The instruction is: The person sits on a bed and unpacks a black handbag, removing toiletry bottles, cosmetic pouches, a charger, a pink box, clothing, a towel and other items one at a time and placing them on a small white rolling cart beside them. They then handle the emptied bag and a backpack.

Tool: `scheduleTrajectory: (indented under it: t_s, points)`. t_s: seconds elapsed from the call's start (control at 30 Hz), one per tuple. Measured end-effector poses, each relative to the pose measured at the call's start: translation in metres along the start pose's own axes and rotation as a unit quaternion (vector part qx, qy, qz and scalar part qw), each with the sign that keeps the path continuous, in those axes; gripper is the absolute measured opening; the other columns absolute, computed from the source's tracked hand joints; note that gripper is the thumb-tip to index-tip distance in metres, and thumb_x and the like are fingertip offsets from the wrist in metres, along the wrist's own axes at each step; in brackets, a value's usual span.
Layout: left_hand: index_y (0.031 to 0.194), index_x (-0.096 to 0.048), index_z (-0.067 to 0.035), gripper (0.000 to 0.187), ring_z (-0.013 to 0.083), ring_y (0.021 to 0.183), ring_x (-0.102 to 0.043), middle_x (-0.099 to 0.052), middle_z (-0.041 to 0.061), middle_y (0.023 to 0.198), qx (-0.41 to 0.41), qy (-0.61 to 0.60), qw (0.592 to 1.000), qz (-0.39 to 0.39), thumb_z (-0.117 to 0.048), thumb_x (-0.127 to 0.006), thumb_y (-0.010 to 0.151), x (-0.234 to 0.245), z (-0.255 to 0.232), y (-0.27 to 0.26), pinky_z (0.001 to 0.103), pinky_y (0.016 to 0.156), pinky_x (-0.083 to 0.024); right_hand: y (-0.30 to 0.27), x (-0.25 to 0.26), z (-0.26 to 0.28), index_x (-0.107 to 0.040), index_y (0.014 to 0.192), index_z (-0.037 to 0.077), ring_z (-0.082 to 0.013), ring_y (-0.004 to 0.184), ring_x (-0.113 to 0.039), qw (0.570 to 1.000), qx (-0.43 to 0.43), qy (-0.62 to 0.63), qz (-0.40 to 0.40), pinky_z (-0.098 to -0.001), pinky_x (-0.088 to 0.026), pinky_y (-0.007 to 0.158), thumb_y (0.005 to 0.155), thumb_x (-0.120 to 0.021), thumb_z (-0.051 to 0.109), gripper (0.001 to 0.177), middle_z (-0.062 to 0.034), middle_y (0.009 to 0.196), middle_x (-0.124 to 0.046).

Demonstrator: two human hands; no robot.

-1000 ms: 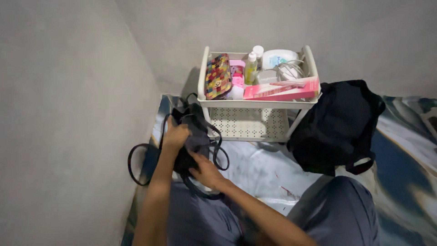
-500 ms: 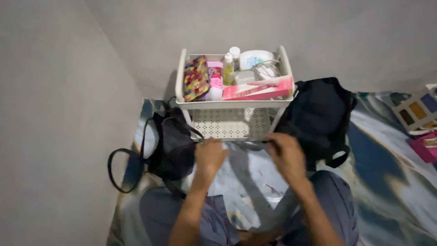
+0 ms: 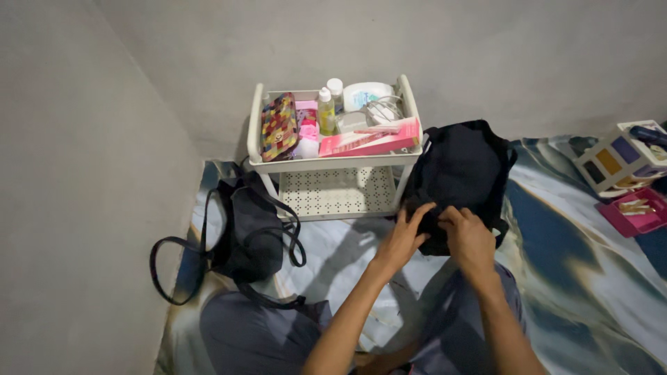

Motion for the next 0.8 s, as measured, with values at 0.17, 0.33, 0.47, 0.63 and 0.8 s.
scheduleTrajectory:
  t_s: [0.17,0.33,0.47,0.63,0.8]
  points:
    - [0.139,-0.048,-0.015,0.045,0.0541,0.114,-0.058,-0.054,0.032,0.13,-0.058,-0.049,0.997,-0.022,-0.001,-0.056,0.097,-0.008,0.019,-0.002,0.053,0.091,-0.052,-0.01,0.009,0.023,-0.07,0.102,0.015,-0.0363,0.079,-0.07,1.0,0.025,0.002,0.002,-0.0477,-0.055,0.065,0.089,-0.067,0.02,0.014,-0.0116,0.092,-0.069]
    - [0.132,-0.053,-0.01,0.031,0.0505,0.109,-0.061,-0.061,0.027,0.122,-0.08,-0.024,0.996,-0.016,-0.004,-0.049,0.102,0.023,0.031,-0.022,0.052,0.086,-0.052,-0.02,0.02,0.06,-0.071,0.098,0.015,-0.0387,0.077,-0.07,0.997,-0.014,0.054,0.046,-0.0495,-0.055,0.067,0.092,-0.067,0.025,0.013,-0.0135,0.091,-0.07]
    - [0.129,-0.056,-0.01,0.028,0.0496,0.105,-0.062,-0.063,0.025,0.119,-0.049,0.012,0.999,0.02,-0.007,-0.051,0.102,0.06,0.035,-0.042,0.051,0.082,-0.052,-0.026,0.019,0.095,-0.073,0.099,0.011,-0.0413,0.079,-0.069,0.987,0.0,0.151,0.056,-0.0502,-0.056,0.071,0.088,-0.07,0.021,0.015,-0.0162,0.093,-0.072]
    - [0.127,-0.057,-0.01,0.026,0.0469,0.102,-0.064,-0.065,0.023,0.115,-0.047,0.037,0.998,0.013,-0.008,-0.054,0.102,0.106,0.037,-0.076,0.049,0.081,-0.053,-0.035,0.019,0.134,-0.072,0.099,0.007,-0.0395,0.084,-0.071,0.967,0.045,0.226,0.104,-0.0479,-0.056,0.074,0.087,-0.069,0.018,0.017,-0.0162,0.094,-0.073]
    - [0.127,-0.054,-0.009,0.033,0.0409,0.099,-0.068,-0.066,0.022,0.11,-0.007,0.052,0.998,0.029,-0.001,-0.051,0.095,0.15,0.042,-0.117,0.045,0.081,-0.053,-0.036,0.022,0.157,-0.073,0.101,0.008,-0.0358,0.092,-0.069,0.956,0.135,0.194,0.177,-0.0454,-0.055,0.079,0.091,-0.068,0.022,0.017,-0.0138,0.1,-0.073]
Point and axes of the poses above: each hand's wrist, its own y-axis towards the middle knuckle, its own x-axis out of the back of the hand, z = x × y, the point moved 1 cm from there along y, towards the middle knuckle
